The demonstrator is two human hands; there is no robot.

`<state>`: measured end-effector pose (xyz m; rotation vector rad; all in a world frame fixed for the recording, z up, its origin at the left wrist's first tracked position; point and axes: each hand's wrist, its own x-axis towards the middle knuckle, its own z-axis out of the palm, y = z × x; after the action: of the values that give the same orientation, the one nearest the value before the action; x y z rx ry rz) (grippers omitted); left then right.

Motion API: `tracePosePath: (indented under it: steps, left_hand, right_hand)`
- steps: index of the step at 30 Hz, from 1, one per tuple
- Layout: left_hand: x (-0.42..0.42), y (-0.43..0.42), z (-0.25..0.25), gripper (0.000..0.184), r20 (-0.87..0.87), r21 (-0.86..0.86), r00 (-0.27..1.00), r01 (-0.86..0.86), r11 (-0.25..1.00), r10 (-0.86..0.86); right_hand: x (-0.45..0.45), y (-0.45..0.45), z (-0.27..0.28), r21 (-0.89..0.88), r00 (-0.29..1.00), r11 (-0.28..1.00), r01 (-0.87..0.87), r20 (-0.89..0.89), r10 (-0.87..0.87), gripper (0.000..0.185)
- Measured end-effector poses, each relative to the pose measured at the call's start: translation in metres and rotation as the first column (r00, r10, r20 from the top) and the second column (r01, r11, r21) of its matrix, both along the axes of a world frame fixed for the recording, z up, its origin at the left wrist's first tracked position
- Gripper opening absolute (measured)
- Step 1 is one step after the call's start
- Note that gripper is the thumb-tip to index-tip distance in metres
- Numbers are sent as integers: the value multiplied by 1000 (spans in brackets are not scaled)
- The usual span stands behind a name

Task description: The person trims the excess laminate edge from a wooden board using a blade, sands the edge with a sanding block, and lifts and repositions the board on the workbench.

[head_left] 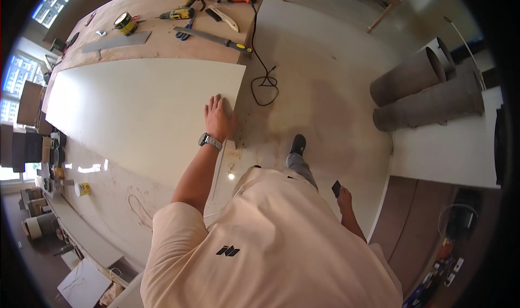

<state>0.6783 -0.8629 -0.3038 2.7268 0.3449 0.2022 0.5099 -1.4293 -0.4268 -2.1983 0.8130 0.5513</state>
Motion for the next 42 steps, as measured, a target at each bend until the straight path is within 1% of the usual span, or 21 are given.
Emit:
tracePosePath:
  steps: [3,6,9,12,13,16,17,20,23,24,25,27,28,29,31,33,34,35,38,41,42]
  left_hand:
    - [35,-8,5,62,-9,11,997,-75,997,75]
    - [72,-16,10,64,2,15,989,-149,989,149]
    - [98,-19,7,67,-21,42,981,-191,981,192]
    - [127,-24,13,68,-30,45,965,-260,965,261]
    - [134,-27,15,68,-35,41,956,-290,956,291]
    - [151,-34,13,68,3,69,941,-337,939,337]
    - [154,-36,13,68,-17,83,935,-352,932,355]
    - [170,-39,19,68,-44,90,913,-400,912,405]
    - [175,-35,22,67,-27,21,901,-433,901,433]
    - [174,-33,22,66,-7,-17,900,-436,900,436]
    - [172,-30,24,64,16,-57,897,-440,896,442]
    - [153,-28,32,59,159,-45,907,-388,921,390]
    - [142,-29,38,56,229,-35,904,-363,931,361]
    - [130,-28,47,52,26,-134,913,-399,907,406]
    - [104,-25,60,44,-375,-301,844,-502,811,384]
    - [74,-27,34,43,-202,-456,864,-499,737,461]
    - [64,-40,45,42,-71,-635,836,-459,622,544]
    - [54,-54,56,42,58,-783,781,-351,514,622]
    - [38,-62,50,42,-93,-983,705,-176,45,703]
    - [25,-70,65,36,-178,-982,637,-62,-181,750]
    - [20,-70,61,35,-185,-977,611,-29,-212,770]
  right_hand:
    - [44,-37,-21,-15,993,995,-95,-73,93,51]
    - [107,-67,-21,20,992,997,-74,-102,76,52]
    - [175,-87,-4,71,998,997,-4,-60,8,53]
    - [247,-121,-24,12,993,994,-106,56,105,54]
    - [271,-116,-6,49,994,995,-87,68,83,54]
    - [341,-117,11,-61,967,969,-239,81,243,53]
    - [357,-109,26,-5,969,972,-236,74,235,53]
    - [410,-93,4,146,965,973,-178,219,144,53]
    - [447,-30,16,180,942,944,-276,246,228,52]
    - [456,-4,23,252,944,922,-294,229,239,50]
    - [463,25,31,321,944,894,-312,213,252,48]
    - [466,96,73,496,921,777,-388,248,302,47]
    - [465,130,93,591,927,715,-374,229,295,46]
    - [464,163,112,680,934,644,-351,206,291,44]
    - [460,223,149,755,891,523,-396,179,417,41]
    - [453,279,181,794,799,388,-469,194,569,36]
    - [448,306,191,813,760,331,-478,194,620,35]
    - [444,329,198,831,715,275,-484,194,672,35]
    - [429,392,209,896,573,177,-406,99,813,36]
    - [418,437,203,915,310,92,-393,38,950,36]
    - [411,449,205,895,255,72,-440,48,966,37]
